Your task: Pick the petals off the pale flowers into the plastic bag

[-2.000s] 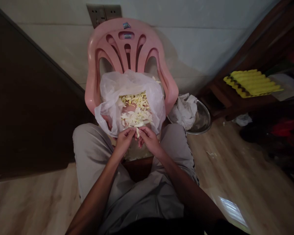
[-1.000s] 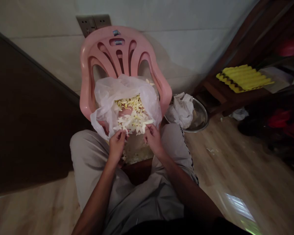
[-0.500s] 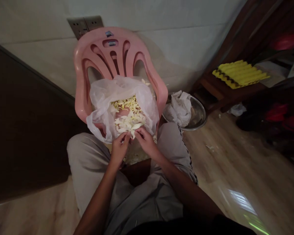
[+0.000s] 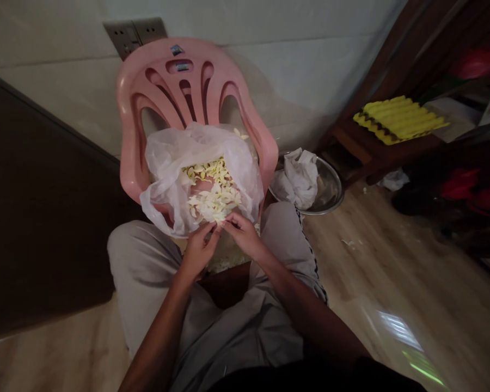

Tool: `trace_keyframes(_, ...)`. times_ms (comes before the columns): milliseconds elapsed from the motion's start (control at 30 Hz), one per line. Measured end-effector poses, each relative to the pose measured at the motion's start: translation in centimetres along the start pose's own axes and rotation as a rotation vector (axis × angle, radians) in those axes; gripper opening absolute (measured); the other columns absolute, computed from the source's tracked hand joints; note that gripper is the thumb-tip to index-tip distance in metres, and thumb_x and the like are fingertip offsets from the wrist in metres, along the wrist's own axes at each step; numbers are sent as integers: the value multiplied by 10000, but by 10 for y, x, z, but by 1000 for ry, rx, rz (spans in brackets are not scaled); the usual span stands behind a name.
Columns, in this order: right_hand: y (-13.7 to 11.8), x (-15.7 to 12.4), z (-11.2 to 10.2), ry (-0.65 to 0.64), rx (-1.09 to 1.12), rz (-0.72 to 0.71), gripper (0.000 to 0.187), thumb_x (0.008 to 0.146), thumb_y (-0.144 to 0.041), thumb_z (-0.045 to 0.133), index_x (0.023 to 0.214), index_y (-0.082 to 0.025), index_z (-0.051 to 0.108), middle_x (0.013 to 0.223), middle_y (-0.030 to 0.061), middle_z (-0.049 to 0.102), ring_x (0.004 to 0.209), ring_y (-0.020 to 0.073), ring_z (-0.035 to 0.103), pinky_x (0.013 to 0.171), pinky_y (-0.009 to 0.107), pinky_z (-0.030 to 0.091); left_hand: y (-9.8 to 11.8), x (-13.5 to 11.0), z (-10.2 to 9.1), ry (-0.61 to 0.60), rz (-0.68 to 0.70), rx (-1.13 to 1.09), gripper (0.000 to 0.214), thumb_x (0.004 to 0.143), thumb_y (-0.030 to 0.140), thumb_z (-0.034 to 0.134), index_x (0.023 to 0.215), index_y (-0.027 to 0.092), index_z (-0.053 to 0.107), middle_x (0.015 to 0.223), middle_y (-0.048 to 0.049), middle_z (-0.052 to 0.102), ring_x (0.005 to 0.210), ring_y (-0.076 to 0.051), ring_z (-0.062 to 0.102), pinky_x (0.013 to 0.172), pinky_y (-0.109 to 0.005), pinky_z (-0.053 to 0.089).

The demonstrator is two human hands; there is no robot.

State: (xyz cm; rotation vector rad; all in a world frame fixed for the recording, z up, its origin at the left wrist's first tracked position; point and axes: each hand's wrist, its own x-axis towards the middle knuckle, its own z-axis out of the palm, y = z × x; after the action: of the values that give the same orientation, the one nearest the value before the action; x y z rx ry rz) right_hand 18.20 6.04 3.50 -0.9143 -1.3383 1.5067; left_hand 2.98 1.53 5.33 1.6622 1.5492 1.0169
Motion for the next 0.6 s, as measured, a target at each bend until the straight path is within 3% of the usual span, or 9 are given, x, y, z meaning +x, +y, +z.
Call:
trace_keyframes(200, 2, -2, 3, 27, -52, -6, 217, 898, -430, 605, 833, -226, 574, 800, -16, 616, 782, 161, 591, 751, 276, 460, -1, 2, 0, -6, 7, 24, 309, 974, 397, 499, 1096, 224, 724, 991, -54, 766, 894, -207, 696, 823, -297, 528)
trace_keyframes(367, 3, -4, 3, 52, -220, -17, 186, 890, -398, 584, 818, -228, 556, 743, -21, 601, 688, 156, 553, 663, 266, 426, 0, 1, 0, -34, 78, 104, 290, 956, 340, 502, 1101, 212, 718, 1053, -84, 768, 951, -227, 693, 887, -328, 513)
trace_keyframes(600, -1, -6, 0, 1, -437, -128, 196, 910, -350, 554, 765, -224, 514, 704, -22, 571, 653, 152, 530, 630, 255, 369, -5, 2, -7, -89, 139, 240, 265, 969, 319, 474, 1001, 197, 707, 923, -73, 742, 848, -216, 669, 800, -303, 481)
